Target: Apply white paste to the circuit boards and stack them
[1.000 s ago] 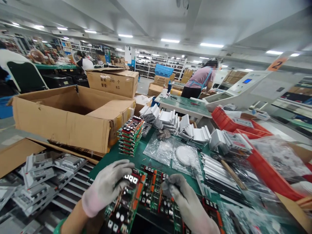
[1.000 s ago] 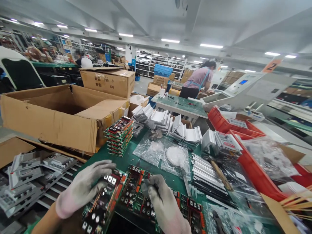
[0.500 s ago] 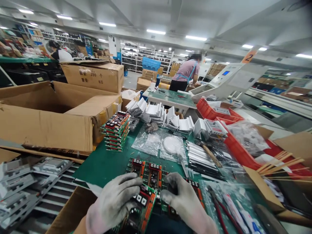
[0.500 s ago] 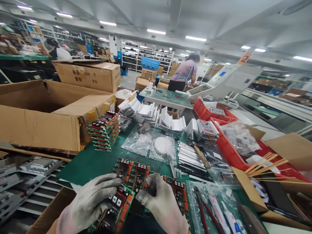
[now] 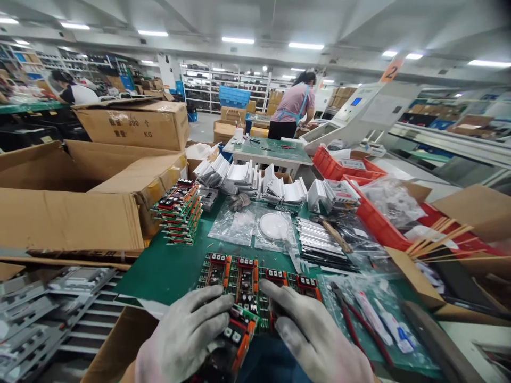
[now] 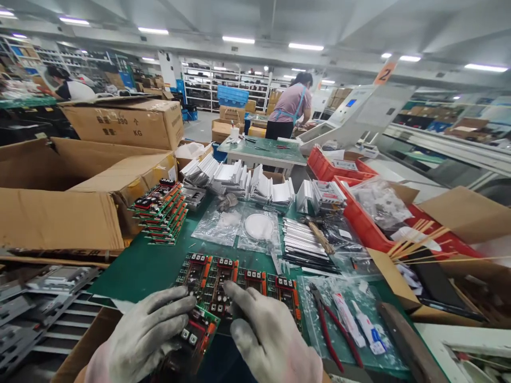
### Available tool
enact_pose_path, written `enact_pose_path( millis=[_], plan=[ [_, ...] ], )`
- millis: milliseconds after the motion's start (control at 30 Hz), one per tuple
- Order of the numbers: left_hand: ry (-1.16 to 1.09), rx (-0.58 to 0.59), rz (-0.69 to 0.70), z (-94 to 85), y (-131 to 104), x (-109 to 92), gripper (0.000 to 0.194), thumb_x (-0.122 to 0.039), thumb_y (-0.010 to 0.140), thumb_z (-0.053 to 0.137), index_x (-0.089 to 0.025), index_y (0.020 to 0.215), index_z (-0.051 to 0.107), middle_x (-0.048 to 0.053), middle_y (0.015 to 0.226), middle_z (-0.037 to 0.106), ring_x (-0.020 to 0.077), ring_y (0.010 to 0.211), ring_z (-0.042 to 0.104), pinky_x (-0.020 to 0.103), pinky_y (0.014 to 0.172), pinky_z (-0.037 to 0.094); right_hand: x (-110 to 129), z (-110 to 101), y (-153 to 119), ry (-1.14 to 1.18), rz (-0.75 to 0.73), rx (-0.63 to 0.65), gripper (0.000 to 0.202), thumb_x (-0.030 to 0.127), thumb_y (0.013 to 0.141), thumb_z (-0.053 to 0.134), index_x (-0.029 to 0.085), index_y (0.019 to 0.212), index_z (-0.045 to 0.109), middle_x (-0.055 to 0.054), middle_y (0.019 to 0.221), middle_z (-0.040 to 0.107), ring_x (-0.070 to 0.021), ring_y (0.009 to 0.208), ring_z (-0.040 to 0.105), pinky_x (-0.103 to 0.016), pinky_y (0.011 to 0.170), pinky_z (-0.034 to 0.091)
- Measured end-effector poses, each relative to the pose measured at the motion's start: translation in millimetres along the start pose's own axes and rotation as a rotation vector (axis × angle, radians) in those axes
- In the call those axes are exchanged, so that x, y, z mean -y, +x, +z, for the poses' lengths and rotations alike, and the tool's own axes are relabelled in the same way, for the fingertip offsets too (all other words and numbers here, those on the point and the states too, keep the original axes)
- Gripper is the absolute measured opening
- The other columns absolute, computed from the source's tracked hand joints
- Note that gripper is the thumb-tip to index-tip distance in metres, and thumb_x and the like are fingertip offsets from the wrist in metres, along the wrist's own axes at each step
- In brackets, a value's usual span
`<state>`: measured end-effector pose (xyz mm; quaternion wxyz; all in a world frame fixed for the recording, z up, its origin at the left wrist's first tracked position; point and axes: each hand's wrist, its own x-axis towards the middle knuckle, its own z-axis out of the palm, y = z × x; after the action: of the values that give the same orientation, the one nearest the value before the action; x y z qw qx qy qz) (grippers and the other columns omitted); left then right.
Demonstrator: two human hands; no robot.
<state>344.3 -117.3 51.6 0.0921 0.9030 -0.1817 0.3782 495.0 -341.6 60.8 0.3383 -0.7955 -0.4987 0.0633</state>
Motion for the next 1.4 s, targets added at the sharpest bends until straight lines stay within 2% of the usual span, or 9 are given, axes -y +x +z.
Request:
enact_pose_path(
  millis=[100,267,400,533,667,800,1167,1233,1400],
  plan=[
    [0.044,0.024,0.023,-0.2,1,-3,0.024,-0.028,0.103,0.039,-0.016,0.101,0.059,0.005,0.103,0.073,0.0179,0.111,0.061,0.028,0.089,0.057,4,-3,1,-0.053,-0.112,-0.004,0.042,0.021,0.094,0.041,0.029,0.133,0.055,-0.003,0.089,0.066,-0.0170,0.075,0.065,-0.026,0.064,0.050],
    [0.073,0.054,0.079,-0.7,0,-7,0.022,-0.016,0.101,0.040,-0.016,0.103,0.061,0.003,0.110,0.071,0.0198,0.115,0.058,0.034,0.095,0.054,11,-6,13,0.024,-0.303,-0.056,0.017,0.014,0.093,0.051,0.025,0.100,0.062,0.003,0.083,0.069,-0.0129,0.074,0.064,-0.028,0.073,0.044],
    [0.116,0.098,0.119,-3.4,5,-11,0.026,-0.015,0.101,0.037,-0.018,0.102,0.063,0.003,0.111,0.070,0.0189,0.113,0.058,0.031,0.091,0.055,17,-10,20,-0.137,-0.464,-0.125,0.018,0.014,0.096,0.046,0.023,0.093,0.061,0.004,0.070,0.064,-0.0124,0.064,0.058,-0.030,0.075,0.037],
    [0.143,0.122,0.132,-4.2,11,-14,0.029,-0.015,0.102,0.034,-0.019,0.100,0.063,0.003,0.110,0.070,0.0176,0.108,0.060,0.028,0.085,0.056,24,-8,24,-0.368,-0.491,-0.156,0.017,0.009,0.087,0.051,0.023,0.082,0.060,0.005,0.061,0.059,-0.0136,0.057,0.053,-0.032,0.067,0.031],
    [0.187,0.117,0.123,-3.1,15,-15,0.032,-0.015,0.103,0.032,-0.019,0.097,0.063,0.001,0.104,0.072,0.0164,0.098,0.063,0.027,0.078,0.058,31,-5,25,-0.558,-0.492,-0.144,0.011,0.011,0.077,0.061,0.021,0.073,0.057,0.003,0.057,0.056,-0.0147,0.054,0.049,-0.034,0.061,0.025],
    [0.200,0.115,0.123,-1.3,16,-16,0.032,-0.015,0.103,0.031,-0.019,0.098,0.063,0.001,0.101,0.072,0.0155,0.098,0.065,0.025,0.078,0.058,35,-7,27,-0.571,-0.456,-0.059,0.012,0.012,0.072,0.066,0.021,0.071,0.058,0.003,0.059,0.057,-0.0146,0.055,0.050,-0.034,0.061,0.026],
    [0.164,0.127,0.157,0.9,11,-15,0.028,-0.016,0.102,0.036,-0.019,0.100,0.063,0.003,0.106,0.070,0.0160,0.105,0.061,0.025,0.084,0.056,36,-23,44,-0.362,-0.240,0.408,0.009,0.018,0.082,0.063,0.022,0.076,0.066,0.001,0.073,0.069,-0.0134,0.069,0.062,-0.029,0.066,0.033],
    [0.153,0.133,0.146,0.9,10,-15,0.030,-0.016,0.102,0.034,-0.018,0.102,0.063,0.003,0.106,0.071,0.0157,0.106,0.061,0.025,0.085,0.056,33,-24,46,-0.297,-0.217,0.440,0.009,0.016,0.081,0.065,0.023,0.079,0.069,0.002,0.073,0.070,-0.0133,0.070,0.064,-0.027,0.068,0.036],
    [0.085,0.139,0.121,3.1,1,-13,0.029,-0.015,0.102,0.034,-0.017,0.105,0.062,0.004,0.106,0.072,0.0174,0.109,0.061,0.027,0.085,0.058,26,-22,46,-0.053,-0.157,0.391,0.022,0.009,0.080,0.062,0.026,0.085,0.074,0.006,0.078,0.073,-0.0105,0.072,0.066,-0.020,0.068,0.044]
  ],
)
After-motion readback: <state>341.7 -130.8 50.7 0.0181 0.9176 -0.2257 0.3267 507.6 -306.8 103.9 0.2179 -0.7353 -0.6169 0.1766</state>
